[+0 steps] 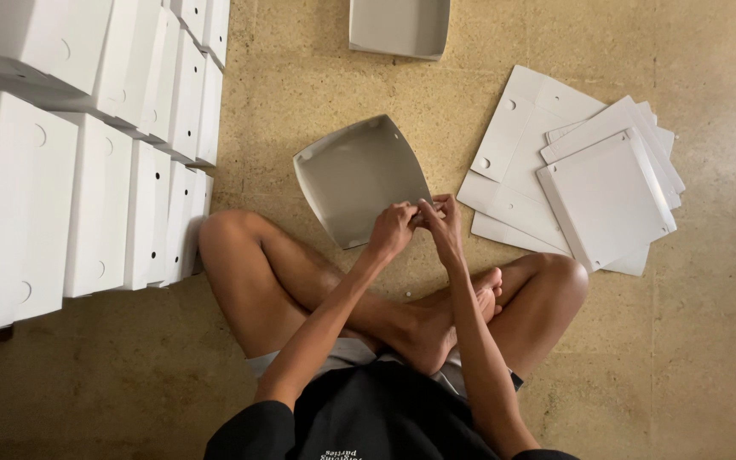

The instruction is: The person sits on the floor and assembles white cardboard boxes by folding the sides and tucking in the flaps.

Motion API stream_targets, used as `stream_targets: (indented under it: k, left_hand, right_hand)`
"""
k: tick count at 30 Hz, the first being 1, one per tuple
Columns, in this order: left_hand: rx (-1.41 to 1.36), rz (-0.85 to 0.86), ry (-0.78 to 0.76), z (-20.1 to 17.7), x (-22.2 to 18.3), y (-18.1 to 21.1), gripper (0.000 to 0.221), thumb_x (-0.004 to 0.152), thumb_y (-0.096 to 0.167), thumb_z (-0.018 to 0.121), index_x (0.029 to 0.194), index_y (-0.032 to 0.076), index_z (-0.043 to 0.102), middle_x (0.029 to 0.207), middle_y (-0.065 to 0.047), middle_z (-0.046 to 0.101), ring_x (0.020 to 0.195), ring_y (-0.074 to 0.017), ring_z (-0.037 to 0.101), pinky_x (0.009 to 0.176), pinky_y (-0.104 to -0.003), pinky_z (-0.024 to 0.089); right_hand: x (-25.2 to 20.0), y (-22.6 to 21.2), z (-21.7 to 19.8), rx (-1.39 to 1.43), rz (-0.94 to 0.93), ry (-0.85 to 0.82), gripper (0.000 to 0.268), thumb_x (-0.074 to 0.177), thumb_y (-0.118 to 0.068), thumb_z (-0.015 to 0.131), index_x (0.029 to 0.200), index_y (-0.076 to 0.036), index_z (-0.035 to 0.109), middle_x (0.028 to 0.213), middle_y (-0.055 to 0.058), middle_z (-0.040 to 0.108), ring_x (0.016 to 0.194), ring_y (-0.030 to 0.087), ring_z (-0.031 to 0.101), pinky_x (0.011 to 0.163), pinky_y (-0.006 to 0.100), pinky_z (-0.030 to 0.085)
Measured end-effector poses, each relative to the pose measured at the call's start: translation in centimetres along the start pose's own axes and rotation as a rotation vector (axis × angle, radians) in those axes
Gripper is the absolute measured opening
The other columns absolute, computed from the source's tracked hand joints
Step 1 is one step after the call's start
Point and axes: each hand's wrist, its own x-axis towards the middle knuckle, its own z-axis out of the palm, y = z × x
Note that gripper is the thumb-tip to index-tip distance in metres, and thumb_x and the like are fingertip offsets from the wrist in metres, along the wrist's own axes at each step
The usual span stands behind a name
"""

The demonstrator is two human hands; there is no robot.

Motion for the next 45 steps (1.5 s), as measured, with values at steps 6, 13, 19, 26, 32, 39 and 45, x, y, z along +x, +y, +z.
stream_targets:
  k: [6, 13, 19, 26, 32, 39, 45]
  left_hand:
    - [0.107, -0.003, -0.213, -5.2, -2.9, 3.5, 0.062, 0.094, 0.007, 0.061, 0.151, 0.019, 0.041, 0.119, -0.013, 0.068, 0.108, -0.0303, 0.067, 0.093, -0.044, 0.052]
    - [-0.014, 0.264, 0.645, -14.2, -3.6, -0.9, 0.074, 0.103, 0.037, 0.06, 0.158, 0.014, 0.016, 0.151, -0.015, 0.036, 0.138, -0.036, 0.036, 0.109, -0.057, 0.035]
    - [-0.533, -0.265, 0.034, -14.1, -3.4, -2.4, 0.067, 0.107, 0.043, 0.034, 0.159, 0.01, 0.006, 0.164, -0.017, 0.006, 0.152, -0.0332, 0.003, 0.123, -0.052, 0.007]
    - [-0.714, -0.217, 0.199, -11.3, -2.3, -3.4, 0.065, 0.108, 0.039, 0.034, 0.157, 0.004, 0.009, 0.162, -0.023, 0.004, 0.15, -0.0364, 0.004, 0.124, -0.049, 0.009]
    - [-0.735, -0.273, 0.227, -14.4, -3.4, 1.6, 0.065, 0.106, 0.038, 0.033, 0.154, -0.005, 0.018, 0.159, -0.03, 0.012, 0.148, -0.0423, 0.011, 0.124, -0.048, 0.011]
    - [-0.6, -0.265, 0.268, -12.3, -3.6, -4.3, 0.089, 0.099, 0.044, 0.061, 0.161, 0.018, 0.003, 0.165, -0.013, 0.003, 0.149, -0.0389, 0.013, 0.12, -0.054, 0.016]
    - [-0.269, -0.157, -0.027, -13.7, -6.3, -4.0, 0.16, 0.048, 0.038, 0.098, 0.154, 0.027, -0.021, 0.164, -0.014, -0.016, 0.146, -0.0522, 0.001, 0.113, -0.07, 0.018]
  right_hand:
    - [1.1, 3.8, -4.3, -0.633, -0.123, 0.136, 0.056, 0.081, -0.051, 0.084, 0.118, -0.015, 0.062, 0.092, 0.006, 0.052, 0.081, 0.02, 0.063, 0.073, 0.036, 0.051]
    - [-1.9, -2.3, 1.0, -0.241, -0.242, 0.031, 0.066, 0.104, -0.032, 0.058, 0.151, 0.002, 0.026, 0.15, 0.036, 0.026, 0.138, 0.058, 0.022, 0.111, 0.069, 0.025]
    - [-0.4, -0.7, 2.8, -0.159, -0.138, -0.156, 0.062, 0.108, -0.023, 0.041, 0.158, -0.003, 0.008, 0.162, 0.026, 0.004, 0.148, 0.045, -0.002, 0.12, 0.057, 0.003]
    - [-0.8, -1.6, 3.2, -0.008, -0.12, -0.189, 0.057, 0.11, -0.037, 0.035, 0.158, -0.011, 0.017, 0.163, 0.016, 0.01, 0.15, 0.034, 0.003, 0.123, 0.047, 0.001]
    - [-0.9, -1.9, 3.3, -0.017, -0.149, -0.169, 0.054, 0.11, -0.031, 0.036, 0.157, -0.01, 0.021, 0.163, 0.013, 0.012, 0.15, 0.03, 0.005, 0.124, 0.044, 0.002]
    - [-0.5, -1.3, 1.2, -0.204, -0.129, -0.193, 0.074, 0.105, -0.041, 0.047, 0.159, -0.012, 0.006, 0.164, 0.019, 0.0, 0.148, 0.044, 0.0, 0.12, 0.057, 0.005]
    - [-3.4, -2.2, -1.7, -0.77, -0.275, -0.383, 0.154, 0.045, -0.04, 0.098, 0.159, -0.022, -0.004, 0.164, 0.021, -0.002, 0.144, 0.051, 0.011, 0.113, 0.061, 0.027]
